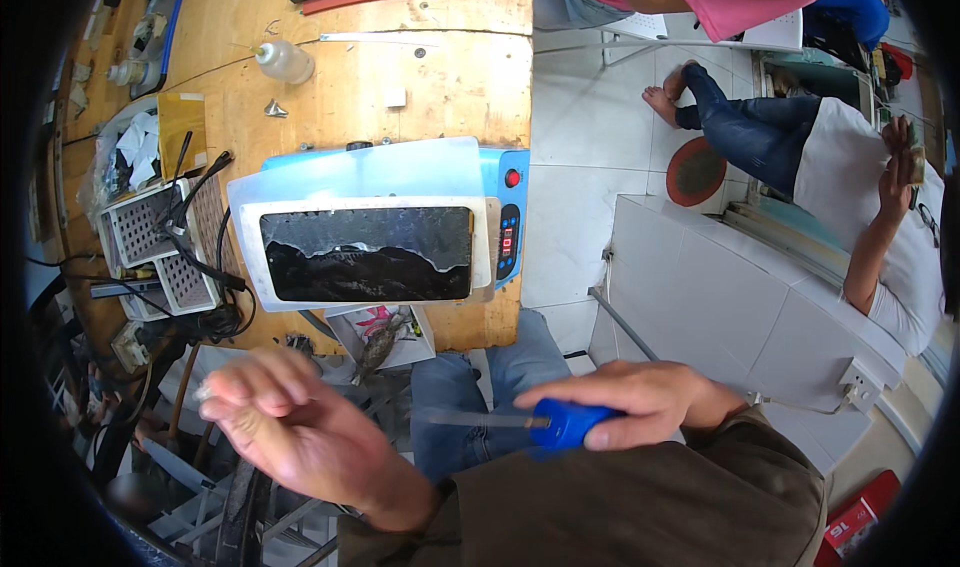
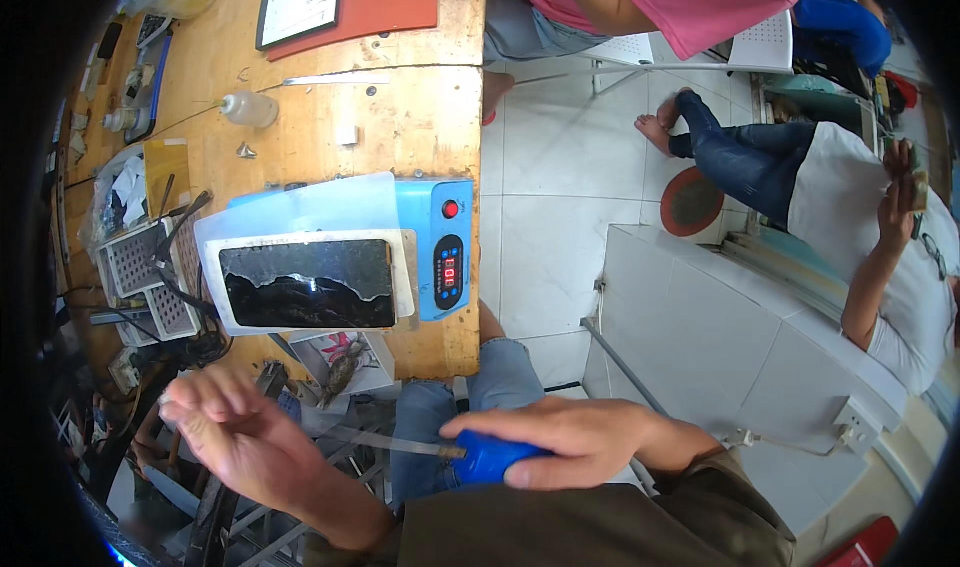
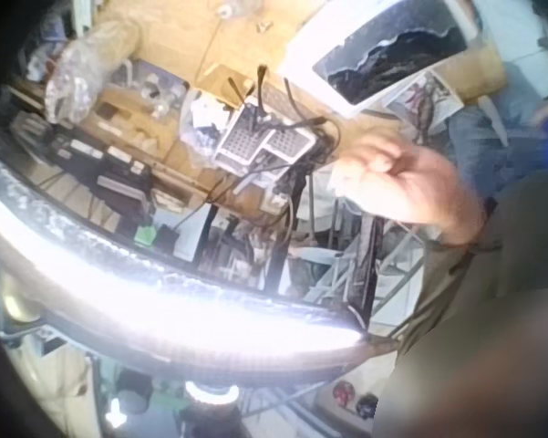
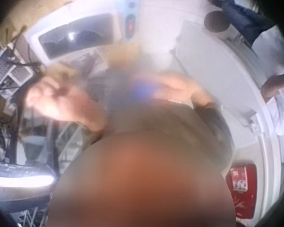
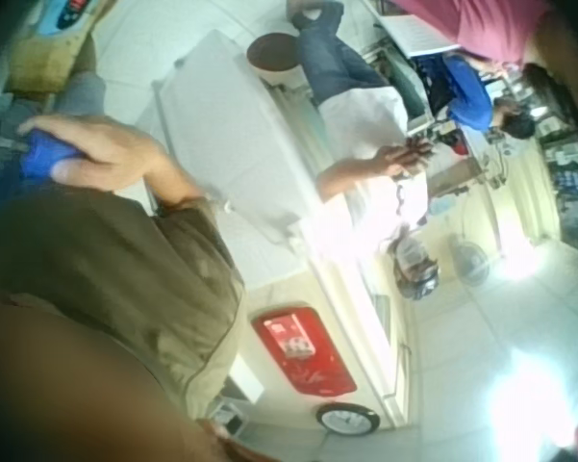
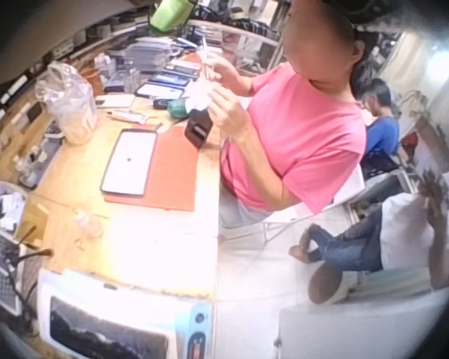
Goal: The person removes a smartphone screen from a heated pressing station, uses a screwdriver to pry and separate the display, wipes the surface with a cloth, and applies adhesive to the back of the screen. The person then repositions the screen on the station.
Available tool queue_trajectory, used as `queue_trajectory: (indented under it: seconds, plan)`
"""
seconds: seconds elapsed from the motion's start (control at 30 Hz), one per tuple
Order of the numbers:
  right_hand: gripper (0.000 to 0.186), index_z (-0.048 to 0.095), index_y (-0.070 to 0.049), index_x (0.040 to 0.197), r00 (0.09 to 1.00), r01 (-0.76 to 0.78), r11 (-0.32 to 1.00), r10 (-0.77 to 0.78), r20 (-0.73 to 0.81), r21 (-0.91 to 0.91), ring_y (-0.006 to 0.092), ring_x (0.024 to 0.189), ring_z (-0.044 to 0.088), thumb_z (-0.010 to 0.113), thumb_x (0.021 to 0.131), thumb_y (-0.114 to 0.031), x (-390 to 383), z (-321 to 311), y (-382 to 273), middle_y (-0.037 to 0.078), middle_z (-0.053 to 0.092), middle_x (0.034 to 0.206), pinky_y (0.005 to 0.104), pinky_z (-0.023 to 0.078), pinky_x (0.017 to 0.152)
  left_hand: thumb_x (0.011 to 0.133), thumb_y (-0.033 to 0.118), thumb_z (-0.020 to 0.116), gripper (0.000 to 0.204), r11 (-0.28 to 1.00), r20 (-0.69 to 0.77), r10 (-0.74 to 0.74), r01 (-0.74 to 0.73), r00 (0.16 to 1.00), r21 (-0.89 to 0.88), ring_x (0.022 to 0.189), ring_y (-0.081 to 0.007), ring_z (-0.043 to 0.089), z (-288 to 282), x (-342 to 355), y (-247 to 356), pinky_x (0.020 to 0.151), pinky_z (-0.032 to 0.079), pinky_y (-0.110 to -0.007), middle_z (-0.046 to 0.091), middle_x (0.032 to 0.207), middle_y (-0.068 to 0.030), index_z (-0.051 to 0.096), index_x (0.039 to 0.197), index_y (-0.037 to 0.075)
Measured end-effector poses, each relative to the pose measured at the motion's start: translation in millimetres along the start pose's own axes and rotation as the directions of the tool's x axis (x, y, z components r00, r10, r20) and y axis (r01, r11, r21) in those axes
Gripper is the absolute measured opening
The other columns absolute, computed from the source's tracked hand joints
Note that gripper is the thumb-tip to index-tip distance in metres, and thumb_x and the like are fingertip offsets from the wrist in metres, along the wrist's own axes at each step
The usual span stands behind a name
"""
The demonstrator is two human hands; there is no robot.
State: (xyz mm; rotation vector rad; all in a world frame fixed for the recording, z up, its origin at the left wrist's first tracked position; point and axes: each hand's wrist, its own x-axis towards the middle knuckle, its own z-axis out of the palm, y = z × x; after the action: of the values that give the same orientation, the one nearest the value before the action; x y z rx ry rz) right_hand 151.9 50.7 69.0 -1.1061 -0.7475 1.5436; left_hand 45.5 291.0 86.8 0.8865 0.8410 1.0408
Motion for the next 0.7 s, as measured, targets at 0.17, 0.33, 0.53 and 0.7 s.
queue_trajectory:
  seconds: [0.17, 0.33, 0.53, 0.7]
  plan:
    - [0.064, 0.032, 0.003, 0.155, 0.958, -0.238, 0.963, 0.254, -0.134, 0.124, 0.0161, 0.069, 0.066, 0.053, 0.104, -0.029, 6, -16, 7, 0.011, 0.064, 0.093, 0.0287, 0.053, 0.063, 0.104, 0.041, 0.055, 0.038, 0.646, 0.57, 0.07, -0.472, 0.819, 0.6, 0.089, -0.0226, 0.047, -18, -18, -40, 0.091, 0.038, -0.04, 0.055, 0.096, -0.0104, 0.037, 0.105, 0.008]
    - [0.057, 0.031, -0.003, 0.157, 0.948, -0.266, 0.956, 0.283, -0.143, 0.125, 0.0159, 0.067, 0.065, 0.049, 0.106, -0.022, 9, -22, 13, 0.007, 0.062, 0.082, 0.0288, 0.052, 0.063, 0.092, 0.009, 0.063, 0.026, 0.341, 0.625, 0.136, -0.629, 0.768, 0.698, 0.101, -0.028, 0.051, -32, -24, -71, 0.097, 0.029, -0.043, 0.062, 0.102, -0.0106, 0.038, 0.102, 0.009]
    - [0.061, 0.031, 0.0, 0.156, 0.952, -0.247, 0.953, 0.272, -0.139, 0.172, 0.0153, 0.068, 0.066, 0.052, 0.105, -0.025, 10, -28, 13, 0.009, 0.063, 0.089, 0.0285, 0.053, 0.062, 0.096, 0.014, 0.065, 0.018, 0.206, 0.62, 0.157, -0.639, 0.769, 0.741, 0.101, -0.026, 0.054, -22, -19, -64, 0.096, 0.029, -0.043, 0.063, 0.098, -0.0045, 0.053, 0.108, 0.008]
    - [0.064, 0.031, 0.003, 0.156, 0.951, -0.242, 0.951, 0.272, -0.148, 0.194, 0.0154, 0.068, 0.066, 0.054, 0.103, -0.026, 8, -33, 13, 0.011, 0.064, 0.091, 0.0284, 0.053, 0.061, 0.094, 0.025, 0.073, 0.015, 0.025, 0.658, 0.081, -0.662, 0.748, 0.749, 0.099, -0.0246, 0.059, -22, -19, -58, 0.105, 0.028, -0.047, 0.064, 0.091, 0.0012, 0.069, 0.103, 0.014]
